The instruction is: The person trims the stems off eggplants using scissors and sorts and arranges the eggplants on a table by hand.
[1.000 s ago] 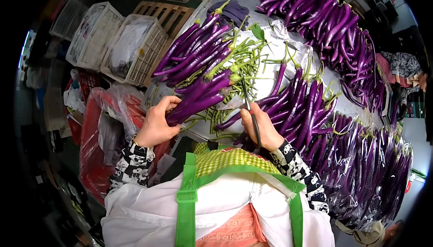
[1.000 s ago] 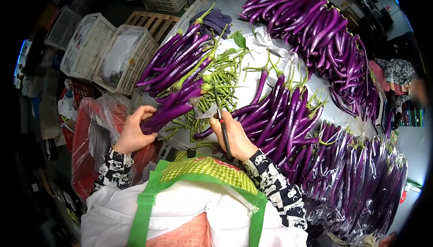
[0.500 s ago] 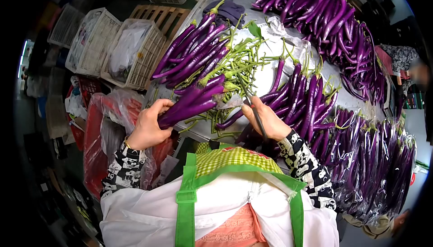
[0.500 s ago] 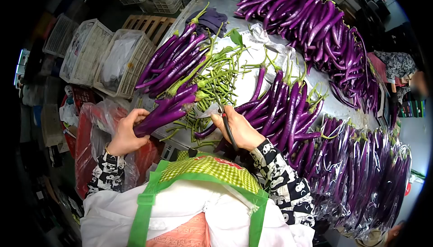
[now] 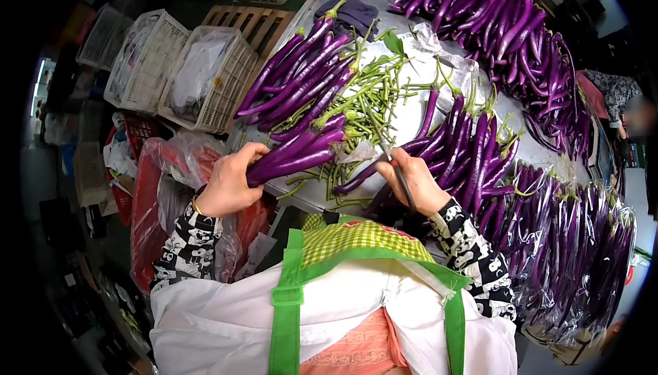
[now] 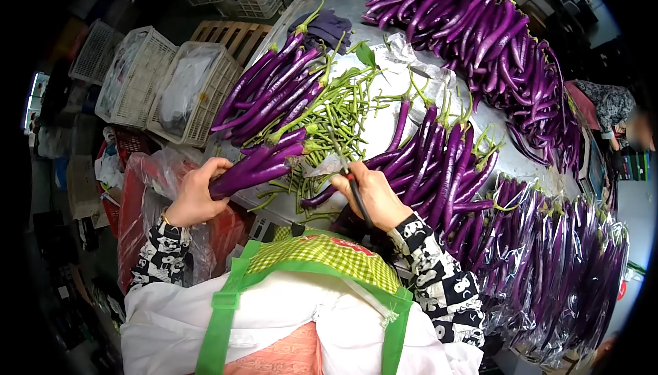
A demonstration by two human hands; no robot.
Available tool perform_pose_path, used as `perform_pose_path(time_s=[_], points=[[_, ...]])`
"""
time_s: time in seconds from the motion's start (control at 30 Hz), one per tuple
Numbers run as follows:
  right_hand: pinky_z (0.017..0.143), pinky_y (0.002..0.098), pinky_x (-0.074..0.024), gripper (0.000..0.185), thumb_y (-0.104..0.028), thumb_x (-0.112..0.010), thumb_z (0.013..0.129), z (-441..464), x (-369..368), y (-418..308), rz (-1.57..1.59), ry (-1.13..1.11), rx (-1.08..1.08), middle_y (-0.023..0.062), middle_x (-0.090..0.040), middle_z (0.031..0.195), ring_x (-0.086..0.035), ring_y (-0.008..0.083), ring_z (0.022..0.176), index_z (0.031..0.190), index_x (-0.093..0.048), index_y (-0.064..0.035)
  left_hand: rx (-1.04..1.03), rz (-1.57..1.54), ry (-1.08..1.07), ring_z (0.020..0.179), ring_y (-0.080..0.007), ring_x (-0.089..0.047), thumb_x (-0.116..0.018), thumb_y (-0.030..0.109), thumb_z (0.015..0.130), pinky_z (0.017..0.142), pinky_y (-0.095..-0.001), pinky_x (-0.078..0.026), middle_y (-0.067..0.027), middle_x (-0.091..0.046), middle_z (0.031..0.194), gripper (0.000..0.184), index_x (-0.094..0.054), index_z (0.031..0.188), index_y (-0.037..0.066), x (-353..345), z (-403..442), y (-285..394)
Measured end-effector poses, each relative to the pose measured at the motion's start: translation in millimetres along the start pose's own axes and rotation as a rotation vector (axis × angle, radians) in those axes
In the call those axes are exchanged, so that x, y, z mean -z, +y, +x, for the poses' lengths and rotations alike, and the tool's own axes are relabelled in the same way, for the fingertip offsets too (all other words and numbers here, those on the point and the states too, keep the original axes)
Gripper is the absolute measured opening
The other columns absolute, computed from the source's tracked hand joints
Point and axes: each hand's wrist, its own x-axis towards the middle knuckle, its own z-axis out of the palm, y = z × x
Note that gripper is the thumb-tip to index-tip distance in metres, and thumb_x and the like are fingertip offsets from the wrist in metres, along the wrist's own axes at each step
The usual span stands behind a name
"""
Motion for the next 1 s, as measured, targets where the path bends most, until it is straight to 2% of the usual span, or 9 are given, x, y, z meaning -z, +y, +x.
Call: perform_pose_path(time_s=[0.13,0.4,0.47,0.6,0.67,0.73,0.77,0.87,1.0], points=[[0.059,0.0411,-0.0442,0.042,-0.039,-0.052,0.098,-3,10,-20,0.122,-0.295,-0.068,0.0197,-0.053,0.068,-0.054,0.0317,0.061,0.103,-0.049,0.0027,-0.011,0.026,-0.002,0.096,-0.0344,-0.066,-0.069,0.0,0.066,0.083,-0.0387,-0.052,-0.0199,-0.067,0.098,0.049,-0.052,0.112,0.002,0,3,2],[0.057,0.0398,-0.0437,0.043,-0.039,-0.055,0.097,14,4,-30,0.245,-0.265,0.02,0.0163,-0.052,0.064,-0.053,0.0241,0.059,0.09,-0.056,0.004,-0.06,0.022,-0.056,0.095,-0.0328,-0.067,-0.069,-0.001,0.065,0.084,-0.0372,-0.052,-0.0202,-0.067,0.098,0.053,-0.052,0.114,0.002,-3,7,6],[0.048,0.0315,-0.0401,0.04,-0.038,-0.053,0.098,17,-5,-15,0.138,-0.115,0.06,0.005,-0.05,0.056,-0.047,0.0146,0.05,0.095,-0.056,0.0014,-0.063,0.003,-0.037,0.093,-0.03,-0.068,-0.07,-0.002,0.065,0.084,-0.0357,-0.052,-0.0195,-0.067,0.097,0.054,-0.051,0.115,0.002,-3,11,3],[0.048,0.0397,-0.0428,0.033,-0.028,-0.061,0.094,41,-3,-3,-0.079,0.235,-0.081,0.0185,-0.057,0.059,-0.058,0.0313,0.051,0.087,-0.057,0.0036,0.016,-0.33,-0.03,0.095,-0.0201,-0.065,-0.072,-0.005,0.066,0.085,-0.0308,-0.051,-0.0112,-0.066,0.103,0.054,-0.052,0.116,0.0,-6,25,-9],[0.069,0.048,-0.0509,0.049,-0.039,-0.062,0.091,55,1,11,-0.176,0.22,-0.253,0.03,-0.063,0.077,-0.065,0.0455,0.077,0.097,-0.052,0.0078,0.005,-0.457,0.013,0.096,-0.0175,-0.063,-0.073,-0.005,0.067,0.085,-0.0298,-0.051,-0.0083,-0.065,0.105,0.053,-0.052,0.116,-0.001,-7,35,-9],[0.076,0.0479,-0.0516,0.057,-0.04,-0.066,0.087,60,4,15,-0.242,0.094,-0.321,0.0311,-0.064,0.084,-0.064,0.046,0.082,0.109,-0.045,0.0092,0.188,-1.064,-0.061,0.096,-0.0178,-0.063,-0.076,-0.003,0.069,0.085,-0.031,-0.052,-0.0057,-0.063,0.107,0.055,-0.053,0.119,-0.001,-11,46,-1],[0.078,0.0479,-0.052,0.065,-0.038,-0.067,0.085,64,-3,32,-0.283,0.064,-0.263,0.0323,-0.064,0.085,-0.064,0.0472,0.083,0.115,-0.038,0.0112,0.222,-1.158,-0.091,0.087,-0.0192,-0.063,-0.075,-0.001,0.068,0.079,-0.033,-0.053,-0.0108,-0.063,0.1,0.058,-0.051,0.12,-0.001,-15,56,-3],[0.078,0.0463,-0.0531,0.055,-0.034,-0.066,0.084,66,2,17,-0.516,-0.126,-0.253,0.0327,-0.064,0.091,-0.065,0.044,0.086,0.107,-0.048,0.0118,0.122,-1.456,-0.211,0.094,-0.023,-0.066,-0.07,0.0,0.077,0.088,-0.0395,-0.055,-0.0092,-0.059,0.116,0.071,-0.036,0.139,0.0,-23,86,4],[0.088,0.0412,-0.0511,0.075,-0.038,-0.065,0.087,62,4,-14,-0.094,0.206,-0.015,0.0361,-0.059,0.107,-0.063,0.0375,0.103,0.133,-0.035,0.0125,0.05,-1.643,-0.242,0.105,-0.0243,-0.063,-0.069,0.001,0.079,0.095,-0.0408,-0.052,-0.0094,-0.06,0.118,0.071,-0.034,0.142,0.003,-45,125,15]])
